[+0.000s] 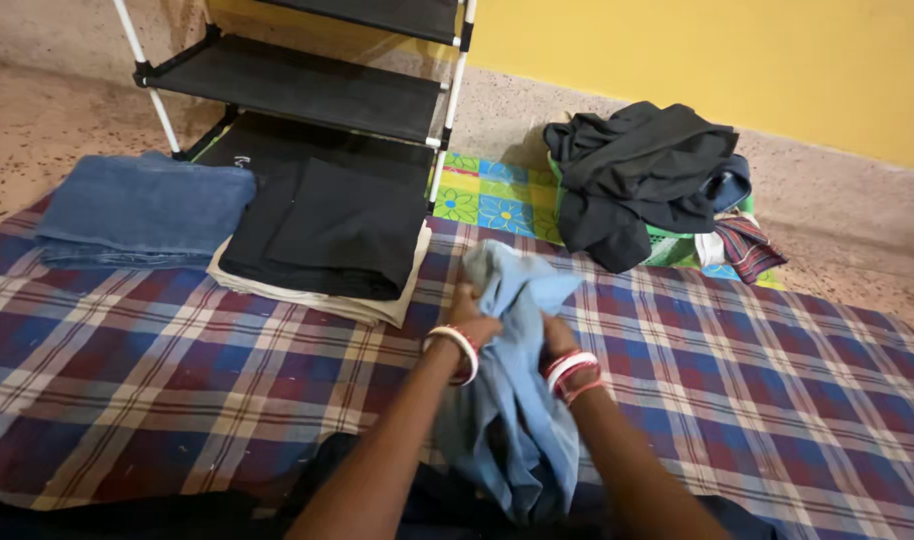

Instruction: The person folds a black shirt and then a pair of light blue jeans on a plaid mattress. They smooth the fabric and fold the items into neat rectangles, placing the finished shirt on a stack of folded clothes.

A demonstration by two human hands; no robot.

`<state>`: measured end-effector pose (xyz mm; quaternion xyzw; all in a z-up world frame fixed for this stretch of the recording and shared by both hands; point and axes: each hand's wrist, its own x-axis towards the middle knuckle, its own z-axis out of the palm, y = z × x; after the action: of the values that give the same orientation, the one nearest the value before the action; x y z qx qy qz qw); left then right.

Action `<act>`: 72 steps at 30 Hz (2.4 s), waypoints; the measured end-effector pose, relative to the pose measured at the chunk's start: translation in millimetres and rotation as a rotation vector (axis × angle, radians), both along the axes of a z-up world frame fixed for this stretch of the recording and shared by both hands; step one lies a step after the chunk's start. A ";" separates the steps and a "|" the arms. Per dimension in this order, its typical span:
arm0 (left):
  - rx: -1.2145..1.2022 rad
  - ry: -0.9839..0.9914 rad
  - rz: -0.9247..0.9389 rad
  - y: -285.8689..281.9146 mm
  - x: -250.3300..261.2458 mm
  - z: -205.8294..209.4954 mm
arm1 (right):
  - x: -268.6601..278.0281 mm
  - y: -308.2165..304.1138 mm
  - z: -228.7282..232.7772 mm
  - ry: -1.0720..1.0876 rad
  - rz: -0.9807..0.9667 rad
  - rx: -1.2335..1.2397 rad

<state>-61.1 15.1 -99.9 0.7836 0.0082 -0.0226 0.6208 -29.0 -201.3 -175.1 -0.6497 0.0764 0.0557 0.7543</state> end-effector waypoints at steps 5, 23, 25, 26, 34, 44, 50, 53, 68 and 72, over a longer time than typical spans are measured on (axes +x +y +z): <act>-0.168 -0.013 0.086 -32.0 1.2 44.4 | 29.5 -32.3 106.5 -0.308 0.007 -0.360; 0.445 0.276 -0.186 7.5 48.6 -96.3 | 28.1 -13.6 42.2 -0.373 0.409 -1.119; 0.467 0.247 -0.103 17.5 29.8 -70.6 | 1.2 -4.3 43.5 -0.156 0.337 -1.189; 0.479 0.231 -0.062 20.9 19.3 -54.0 | -5.6 -0.6 52.8 -0.143 0.346 -1.089; 0.705 -0.049 0.045 4.0 -13.9 -12.0 | -36.3 -1.3 95.7 -0.192 0.552 -1.108; 0.671 -0.051 -0.101 7.8 -55.3 -40.7 | -101.2 32.5 55.7 -0.162 0.301 -1.578; 0.676 0.061 -0.137 13.2 -65.1 -8.0 | -91.0 15.3 71.9 -0.012 0.195 -1.644; 0.695 0.119 -0.158 15.2 -68.0 3.3 | -69.4 -30.5 84.5 -0.022 0.174 -1.849; 0.916 0.016 -0.151 6.0 -35.4 -46.7 | -50.2 -125.3 67.0 -0.359 -0.349 -1.618; 0.831 0.188 -0.123 4.7 -53.5 -13.7 | -31.5 -102.9 22.2 -0.637 -0.069 -1.459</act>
<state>-114.6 19.8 -113.6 0.9606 0.0264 -0.1255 0.2466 -60.4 -304.2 -152.9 -0.9615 -0.1057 -0.2203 0.1255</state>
